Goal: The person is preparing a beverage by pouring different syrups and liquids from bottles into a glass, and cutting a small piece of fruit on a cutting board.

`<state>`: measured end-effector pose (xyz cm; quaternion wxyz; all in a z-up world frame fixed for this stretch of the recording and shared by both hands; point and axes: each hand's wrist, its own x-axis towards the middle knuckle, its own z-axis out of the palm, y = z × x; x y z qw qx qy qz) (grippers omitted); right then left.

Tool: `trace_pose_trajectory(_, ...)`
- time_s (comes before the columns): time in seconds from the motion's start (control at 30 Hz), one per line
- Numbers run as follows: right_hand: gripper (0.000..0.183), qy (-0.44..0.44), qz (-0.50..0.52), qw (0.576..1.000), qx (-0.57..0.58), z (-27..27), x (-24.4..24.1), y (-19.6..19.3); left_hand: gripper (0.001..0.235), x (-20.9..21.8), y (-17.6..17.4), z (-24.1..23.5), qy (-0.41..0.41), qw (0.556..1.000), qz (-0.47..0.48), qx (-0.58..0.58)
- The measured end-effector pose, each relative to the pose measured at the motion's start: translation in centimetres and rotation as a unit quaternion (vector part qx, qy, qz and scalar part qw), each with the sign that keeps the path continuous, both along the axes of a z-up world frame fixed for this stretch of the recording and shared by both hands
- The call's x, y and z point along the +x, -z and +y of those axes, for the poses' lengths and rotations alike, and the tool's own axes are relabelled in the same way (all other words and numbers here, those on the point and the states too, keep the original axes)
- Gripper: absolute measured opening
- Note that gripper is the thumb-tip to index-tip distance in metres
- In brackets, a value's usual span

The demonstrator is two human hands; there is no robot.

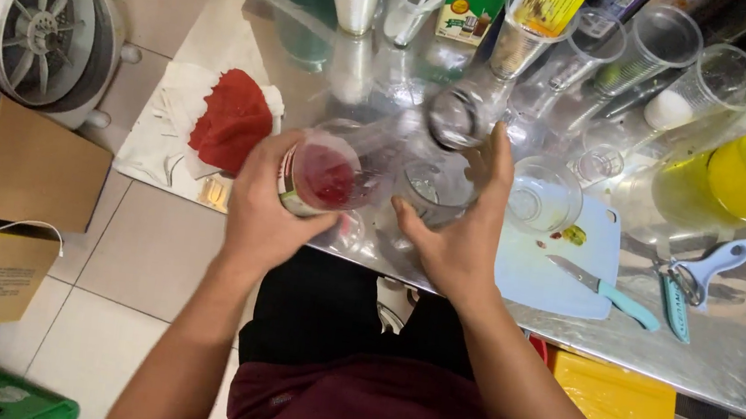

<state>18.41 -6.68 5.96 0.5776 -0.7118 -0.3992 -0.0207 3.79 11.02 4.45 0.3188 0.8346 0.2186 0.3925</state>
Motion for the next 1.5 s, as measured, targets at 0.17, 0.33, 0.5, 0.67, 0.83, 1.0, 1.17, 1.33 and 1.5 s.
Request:
trace_pose_trajectory(0.17,0.121,0.033,0.035,0.999,-0.019,0.4,2.0,3.9,0.081,-1.0,-2.2,3.9,0.005,0.985,0.005,0.171)
trace_pose_trajectory(0.33,0.116,0.031,0.014,0.999,-0.019,0.8,-0.1,-1.9,0.089,-2.5,-4.4,8.3,0.006,0.934,0.096,0.345)
trace_pose_trajectory(0.5,0.12,0.019,0.011,1.0,-0.008,0.9,0.4,-1.1,0.089,-2.9,-6.0,9.8,-0.004,0.901,0.146,0.407)
trace_pose_trajectory(0.67,0.119,0.009,0.012,1.0,-0.003,0.9,0.6,-1.1,0.08,-2.8,-6.6,10.3,-0.019,0.889,0.18,0.421)
trace_pose_trajectory(0.83,0.12,0.01,0.016,1.0,-0.01,0.9,0.5,-1.1,0.078,-2.7,-6.8,10.4,-0.026,0.876,0.208,0.435)
trace_pose_trajectory(1.0,0.119,0.011,0.019,1.0,-0.008,1.0,0.6,-1.0,0.079,-2.5,-6.6,11.2,-0.04,0.858,0.177,0.48)
trace_pose_trajectory(1.17,0.104,0.018,0.031,0.999,-0.022,0.9,0.1,-1.9,0.032,-2.2,-9.4,10.1,-0.077,0.819,0.127,0.554)
trace_pose_trajectory(1.33,0.104,0.007,0.033,0.999,-0.009,0.9,0.2,-1.5,0.031,-2.2,-10.1,10.3,-0.085,0.801,0.145,0.574)
trace_pose_trajectory(1.5,0.104,0.005,0.033,0.999,-0.017,0.8,0.2,-1.8,0.03,-2.0,-10.1,10.4,-0.09,0.798,0.135,0.581)
